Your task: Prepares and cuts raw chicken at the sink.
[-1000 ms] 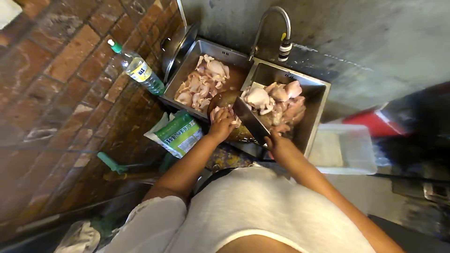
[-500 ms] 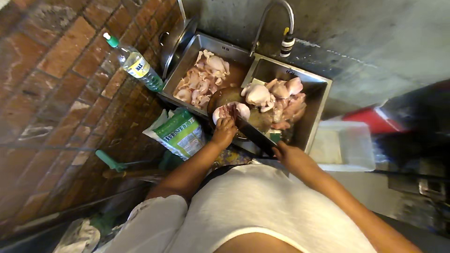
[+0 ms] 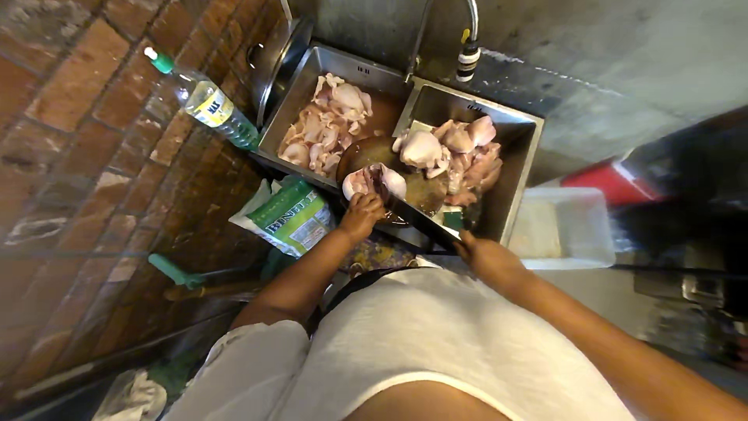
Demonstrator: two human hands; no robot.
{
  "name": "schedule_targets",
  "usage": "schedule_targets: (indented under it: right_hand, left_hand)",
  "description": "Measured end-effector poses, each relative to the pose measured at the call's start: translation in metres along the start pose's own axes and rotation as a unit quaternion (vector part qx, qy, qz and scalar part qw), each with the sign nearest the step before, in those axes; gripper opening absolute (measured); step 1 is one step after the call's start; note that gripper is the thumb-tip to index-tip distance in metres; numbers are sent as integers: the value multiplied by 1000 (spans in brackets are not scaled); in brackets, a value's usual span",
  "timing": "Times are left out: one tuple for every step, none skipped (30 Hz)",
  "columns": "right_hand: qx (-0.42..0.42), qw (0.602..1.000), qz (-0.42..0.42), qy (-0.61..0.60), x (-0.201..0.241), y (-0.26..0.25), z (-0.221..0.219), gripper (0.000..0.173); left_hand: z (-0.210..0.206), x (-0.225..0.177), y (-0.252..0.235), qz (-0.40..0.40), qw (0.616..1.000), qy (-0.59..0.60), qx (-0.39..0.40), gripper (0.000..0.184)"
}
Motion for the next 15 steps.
schedule_targets:
  right_hand:
    - [4, 1000, -3, 0, 0, 0, -1, 46]
    - [7, 1000, -6, 1, -1, 0, -2, 46]
    - [7, 1000, -7, 1, -3, -1, -3, 46]
    - [4, 1000, -8, 1, -6, -1, -4, 46]
    - [-2, 1000, -8, 1, -9, -1, -4, 45]
    - [-7, 1000, -9, 2, -13, -1, -4, 45]
    - [-10, 1000, -13, 3, -16, 0, -3, 45]
    - [-10, 1000, -16, 4, -19, 2, -2, 45]
    - [-10, 1000, -15, 6, -20, 3, 0, 46]
    - [-16, 1000, -12, 10, -19, 4, 3, 46]
    - [-29, 999, -6, 18, -17, 6, 7, 45]
    - [-44, 999, 0, 22, -14, 7, 10, 45]
    - [-59, 998, 4, 23, -12, 9, 13, 44]
    - [-72, 997, 2, 21, -10, 10, 16, 44]
    - [-79, 997, -7, 16, -9, 11, 19, 43]
  left_hand:
    - [0, 0, 2, -11, 1000, 1, -1, 21]
    - [-1, 0, 3, -20, 1000, 4, 2, 21]
    - [-1, 2, 6, -30, 1000, 7, 6, 21]
    - [-1, 5, 10, -39, 999, 10, 11, 21]
    - [0, 9, 14, -44, 999, 10, 14, 22]
    - [3, 14, 20, -45, 999, 9, 20, 21]
    - [7, 18, 26, -42, 999, 12, 25, 20]
    - [12, 22, 31, -37, 999, 15, 25, 18]
    - [16, 26, 34, -24, 999, 28, 18, 18]
    - [21, 30, 35, -3, 999, 44, -3, 23]
    - [24, 33, 33, 33, 997, 62, -35, 28]
    - [27, 36, 30, 84, 990, 83, -73, 31]
    - [30, 38, 26, 146, 978, 100, -106, 35]
    - [31, 41, 21, 213, 962, 109, -129, 40]
    - [32, 44, 15, 275, 944, 129, -128, 48]
Point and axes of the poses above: each hand's wrist, its own y-axis away from the middle knuckle, its own z-axis out of the back of the hand, x = y × z, the point moved 5 cm from there along -y, towards the middle knuckle, and after that the axes turned 5 degrees about -z, right-handed, at the moved point
